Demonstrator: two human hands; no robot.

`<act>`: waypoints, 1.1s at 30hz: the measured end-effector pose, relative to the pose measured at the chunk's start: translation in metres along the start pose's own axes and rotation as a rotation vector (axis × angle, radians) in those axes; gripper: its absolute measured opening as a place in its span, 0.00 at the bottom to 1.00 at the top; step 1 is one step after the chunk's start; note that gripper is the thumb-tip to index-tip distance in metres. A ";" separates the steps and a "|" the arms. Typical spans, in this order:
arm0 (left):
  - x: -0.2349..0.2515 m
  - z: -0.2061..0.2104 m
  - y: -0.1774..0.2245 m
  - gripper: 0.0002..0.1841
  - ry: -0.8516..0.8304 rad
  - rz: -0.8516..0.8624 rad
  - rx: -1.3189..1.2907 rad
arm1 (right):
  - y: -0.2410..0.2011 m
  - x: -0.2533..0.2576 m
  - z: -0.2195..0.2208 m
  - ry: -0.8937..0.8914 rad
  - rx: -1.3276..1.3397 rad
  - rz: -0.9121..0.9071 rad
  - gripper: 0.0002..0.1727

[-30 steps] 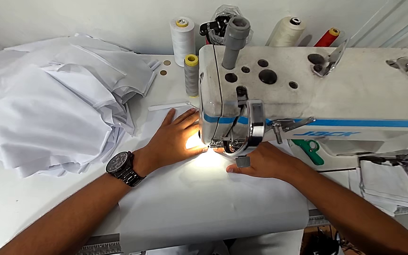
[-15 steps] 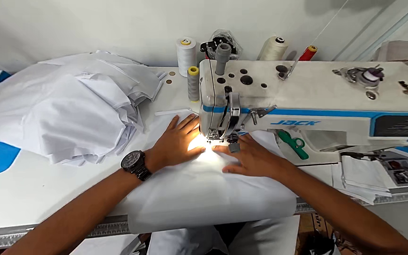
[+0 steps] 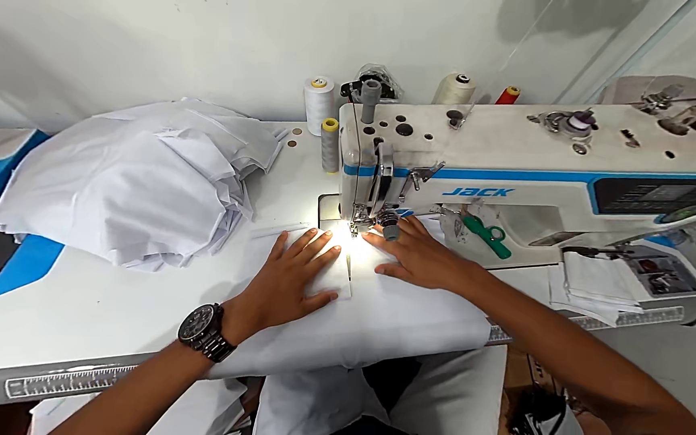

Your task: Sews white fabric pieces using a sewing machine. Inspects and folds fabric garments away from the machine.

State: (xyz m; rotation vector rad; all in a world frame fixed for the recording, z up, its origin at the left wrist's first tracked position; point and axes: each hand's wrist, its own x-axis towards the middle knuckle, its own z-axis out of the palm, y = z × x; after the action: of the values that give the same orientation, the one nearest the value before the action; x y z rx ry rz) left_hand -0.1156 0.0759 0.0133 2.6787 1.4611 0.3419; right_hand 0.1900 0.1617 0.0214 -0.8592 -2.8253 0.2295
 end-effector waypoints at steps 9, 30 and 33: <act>0.006 -0.012 0.004 0.43 0.046 0.003 -0.004 | -0.013 -0.007 -0.018 0.156 -0.072 -0.004 0.35; -0.006 -0.059 0.088 0.25 -0.045 0.164 -0.408 | 0.125 -0.276 -0.083 0.438 0.187 0.788 0.09; -0.002 -0.068 0.096 0.24 0.004 0.157 -0.411 | 0.126 -0.282 -0.083 0.562 0.171 0.776 0.06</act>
State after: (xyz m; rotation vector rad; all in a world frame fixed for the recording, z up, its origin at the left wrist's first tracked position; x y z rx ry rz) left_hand -0.0534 0.0194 0.0951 2.4577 1.0430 0.5864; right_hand 0.5060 0.1144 0.0416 -1.6287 -1.8341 0.2653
